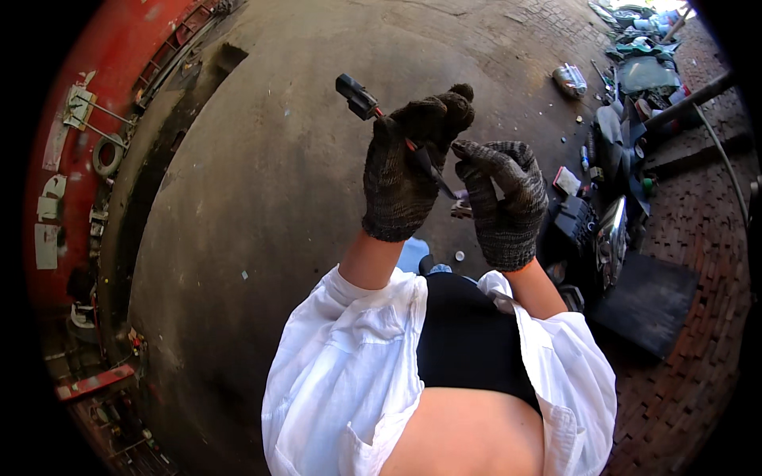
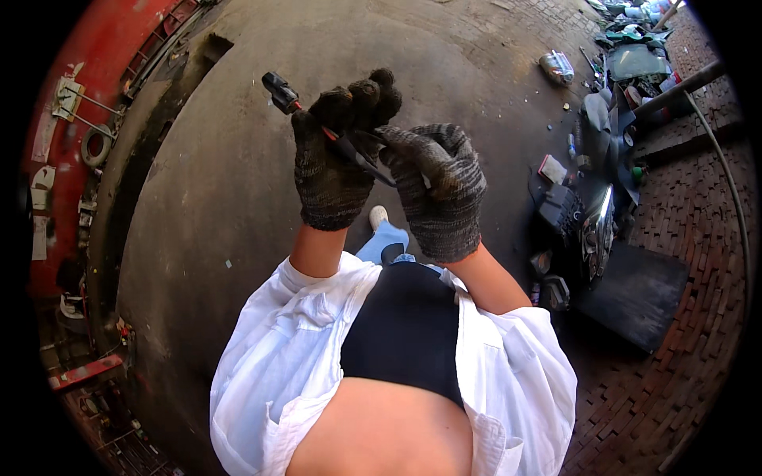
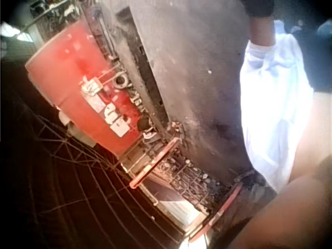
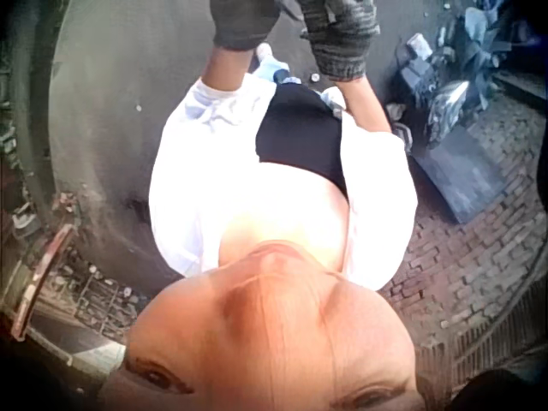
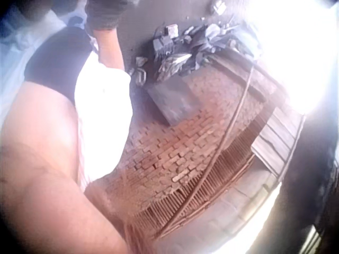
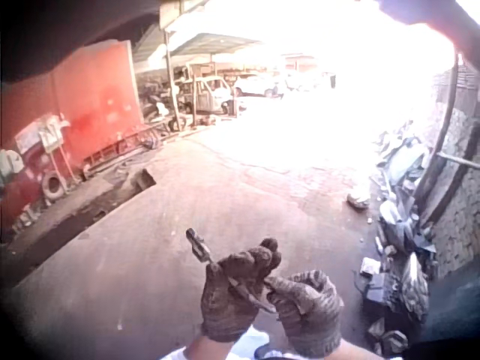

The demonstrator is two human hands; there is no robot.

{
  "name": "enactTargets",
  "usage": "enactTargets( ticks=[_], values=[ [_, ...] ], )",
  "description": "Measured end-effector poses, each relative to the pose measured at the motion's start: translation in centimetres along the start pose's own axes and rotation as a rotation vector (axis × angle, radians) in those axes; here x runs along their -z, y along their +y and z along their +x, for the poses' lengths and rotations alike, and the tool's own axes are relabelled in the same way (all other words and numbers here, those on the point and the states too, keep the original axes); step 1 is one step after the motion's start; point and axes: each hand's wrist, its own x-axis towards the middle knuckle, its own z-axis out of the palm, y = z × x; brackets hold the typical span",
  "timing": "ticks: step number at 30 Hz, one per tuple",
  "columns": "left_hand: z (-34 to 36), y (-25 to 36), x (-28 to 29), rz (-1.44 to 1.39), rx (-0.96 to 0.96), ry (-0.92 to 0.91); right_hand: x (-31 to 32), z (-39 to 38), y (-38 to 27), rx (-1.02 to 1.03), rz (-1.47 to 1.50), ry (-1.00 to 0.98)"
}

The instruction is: The person holds a black electrical connector with red and blue wires, manipulating it with gloved hands. They use a knife to strip the wire insulation and then use a screwdriver to adjust the internal components of the connector.

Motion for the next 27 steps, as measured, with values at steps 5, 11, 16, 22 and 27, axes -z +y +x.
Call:
enactTargets(
  ticks=[5, 11, 16, 22, 27],
  values=[
    [4.8, 3.7, 3.4, 0.051, 0.001, 0.015, -5.0, 5.3, -2.2, 0.064, 0.002, -0.023],
    [7.8, 7.9, 7.4, 0.260, -0.044, 0.015, -9.8, 8.9, -1.8, 0.186, -0.080, -0.085],
    [9.3, 10.1, 11.7, 0.304, -0.038, 0.103, -14.5, 12.0, -0.3, 0.213, -0.063, -0.123],
    [12.7, 13.0, 17.4, 0.457, -0.129, 0.205, -20.5, 17.3, 1.4, 0.207, -0.053, -0.230],
    [16.1, 14.4, 22.6, 0.531, -0.195, 0.285, -25.5, 21.8, 4.3, 0.207, 0.012, -0.270]
  ],
)
